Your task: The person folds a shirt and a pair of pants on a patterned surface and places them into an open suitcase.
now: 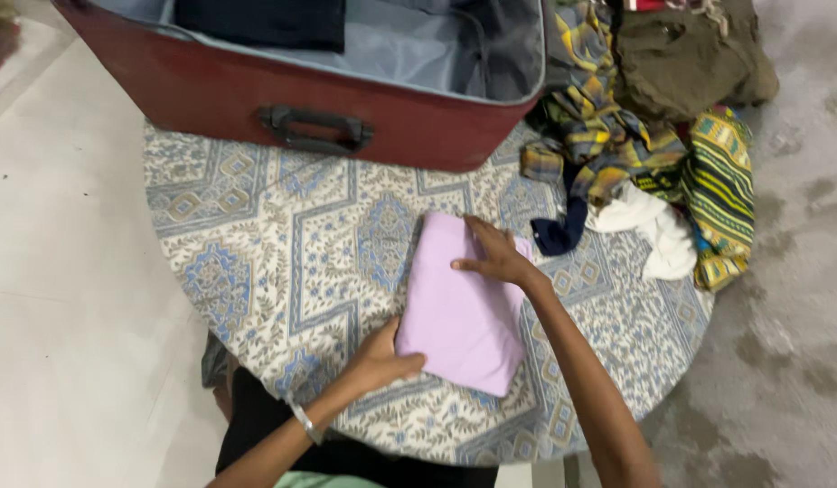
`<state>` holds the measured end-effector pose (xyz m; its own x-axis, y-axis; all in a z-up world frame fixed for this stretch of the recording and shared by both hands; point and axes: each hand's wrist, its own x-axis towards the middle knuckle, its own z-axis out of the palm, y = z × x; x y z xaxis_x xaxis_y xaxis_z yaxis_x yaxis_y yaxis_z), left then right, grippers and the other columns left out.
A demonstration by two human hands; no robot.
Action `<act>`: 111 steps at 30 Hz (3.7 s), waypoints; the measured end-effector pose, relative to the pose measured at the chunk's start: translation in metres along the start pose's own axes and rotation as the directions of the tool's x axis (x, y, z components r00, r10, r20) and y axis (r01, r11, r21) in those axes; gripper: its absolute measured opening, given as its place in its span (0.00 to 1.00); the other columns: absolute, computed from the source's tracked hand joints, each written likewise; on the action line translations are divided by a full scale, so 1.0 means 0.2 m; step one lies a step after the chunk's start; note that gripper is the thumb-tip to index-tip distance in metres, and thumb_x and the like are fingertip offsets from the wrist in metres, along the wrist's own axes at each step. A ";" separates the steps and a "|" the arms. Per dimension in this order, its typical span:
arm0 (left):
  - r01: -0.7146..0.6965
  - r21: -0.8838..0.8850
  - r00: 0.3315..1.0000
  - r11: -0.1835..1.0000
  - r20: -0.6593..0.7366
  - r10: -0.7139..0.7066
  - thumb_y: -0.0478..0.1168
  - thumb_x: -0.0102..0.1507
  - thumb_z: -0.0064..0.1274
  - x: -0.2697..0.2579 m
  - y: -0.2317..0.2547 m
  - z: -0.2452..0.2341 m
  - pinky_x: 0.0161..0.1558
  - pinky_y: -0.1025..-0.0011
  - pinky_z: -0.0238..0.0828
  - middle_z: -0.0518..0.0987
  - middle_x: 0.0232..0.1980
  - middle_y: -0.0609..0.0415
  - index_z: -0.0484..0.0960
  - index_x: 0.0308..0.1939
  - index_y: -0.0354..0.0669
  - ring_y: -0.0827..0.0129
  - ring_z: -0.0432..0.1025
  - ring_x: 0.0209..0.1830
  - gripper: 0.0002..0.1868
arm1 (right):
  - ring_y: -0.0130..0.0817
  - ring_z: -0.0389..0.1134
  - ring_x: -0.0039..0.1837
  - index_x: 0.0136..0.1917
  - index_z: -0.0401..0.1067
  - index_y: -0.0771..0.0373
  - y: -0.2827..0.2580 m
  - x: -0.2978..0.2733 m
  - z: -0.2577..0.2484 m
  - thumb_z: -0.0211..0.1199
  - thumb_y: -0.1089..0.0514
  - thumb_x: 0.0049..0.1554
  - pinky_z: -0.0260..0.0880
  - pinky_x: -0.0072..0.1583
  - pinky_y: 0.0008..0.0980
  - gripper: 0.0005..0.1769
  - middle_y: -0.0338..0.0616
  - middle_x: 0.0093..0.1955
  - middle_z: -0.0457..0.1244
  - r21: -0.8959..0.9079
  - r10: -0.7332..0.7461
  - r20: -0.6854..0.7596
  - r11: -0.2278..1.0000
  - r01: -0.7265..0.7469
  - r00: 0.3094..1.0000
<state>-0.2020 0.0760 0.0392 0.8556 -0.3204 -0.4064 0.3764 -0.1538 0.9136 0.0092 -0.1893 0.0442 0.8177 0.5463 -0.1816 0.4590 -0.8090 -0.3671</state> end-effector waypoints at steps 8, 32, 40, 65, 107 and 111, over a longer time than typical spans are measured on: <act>-0.111 -0.446 0.972 0.888 -0.235 0.003 0.42 0.53 0.63 0.09 -0.12 0.08 0.47 0.64 0.78 0.84 0.52 0.45 0.73 0.62 0.38 0.62 0.77 0.46 0.34 | 0.51 0.63 0.70 0.73 0.62 0.65 0.05 0.35 -0.18 0.75 0.30 0.42 0.63 0.69 0.43 0.57 0.57 0.70 0.61 0.142 -0.020 0.318 0.989 -0.027 0.948; -0.343 -0.389 0.845 0.855 -0.525 0.100 0.56 0.59 0.60 0.17 1.12 -0.92 0.47 0.71 0.78 0.82 0.53 0.49 0.74 0.62 0.37 0.67 0.77 0.50 0.34 | 0.27 0.67 0.48 0.59 0.76 0.71 -0.56 0.42 -1.01 0.67 0.50 0.62 0.68 0.50 0.30 0.21 0.45 0.51 0.69 0.942 0.366 -0.026 0.321 -0.100 0.930; -0.356 -0.437 0.870 0.826 -0.478 0.122 0.50 0.62 0.59 0.10 1.12 -1.37 0.53 0.70 0.74 0.84 0.54 0.50 0.78 0.61 0.34 0.71 0.77 0.51 0.29 | 0.32 0.71 0.51 0.61 0.73 0.68 -0.89 0.55 -0.86 0.63 0.48 0.59 0.71 0.53 0.35 0.24 0.45 0.52 0.71 0.959 0.535 -0.018 0.249 -0.137 0.845; -0.228 -0.190 0.918 0.955 -0.369 0.145 0.36 0.68 0.49 0.76 1.20 -2.57 0.67 0.69 0.59 0.67 0.73 0.55 0.54 0.79 0.52 0.67 0.63 0.70 0.36 | 0.27 0.66 0.55 0.62 0.71 0.66 -1.21 1.75 -0.73 0.67 0.48 0.61 0.68 0.58 0.32 0.24 0.38 0.54 0.67 0.990 0.666 -0.142 0.115 0.087 0.732; 0.436 0.349 0.623 0.829 -0.782 0.001 0.38 0.62 0.51 1.33 0.36 -2.76 0.56 0.46 0.70 0.80 0.52 0.30 0.71 0.61 0.37 0.35 0.75 0.54 0.23 | 0.29 0.70 0.51 0.63 0.71 0.67 -0.82 2.27 0.22 0.66 0.55 0.59 0.71 0.53 0.29 0.22 0.44 0.52 0.71 0.876 0.432 0.108 0.385 -0.291 0.895; 0.434 0.342 0.590 0.833 -0.807 0.024 0.40 0.67 0.51 1.32 0.37 -2.72 0.56 0.44 0.69 0.77 0.56 0.24 0.69 0.64 0.32 0.32 0.73 0.54 0.23 | 0.28 0.70 0.51 0.67 0.68 0.66 -0.78 2.27 0.23 0.67 0.53 0.58 0.71 0.52 0.28 0.27 0.44 0.54 0.70 0.852 0.489 0.097 0.409 -0.326 0.867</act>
<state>0.2450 0.4893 0.0053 0.8007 0.5615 -0.2090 0.5635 -0.5872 0.5811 0.2933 0.1959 -0.0228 0.8996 0.0987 -0.4255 -0.3751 -0.3247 -0.8683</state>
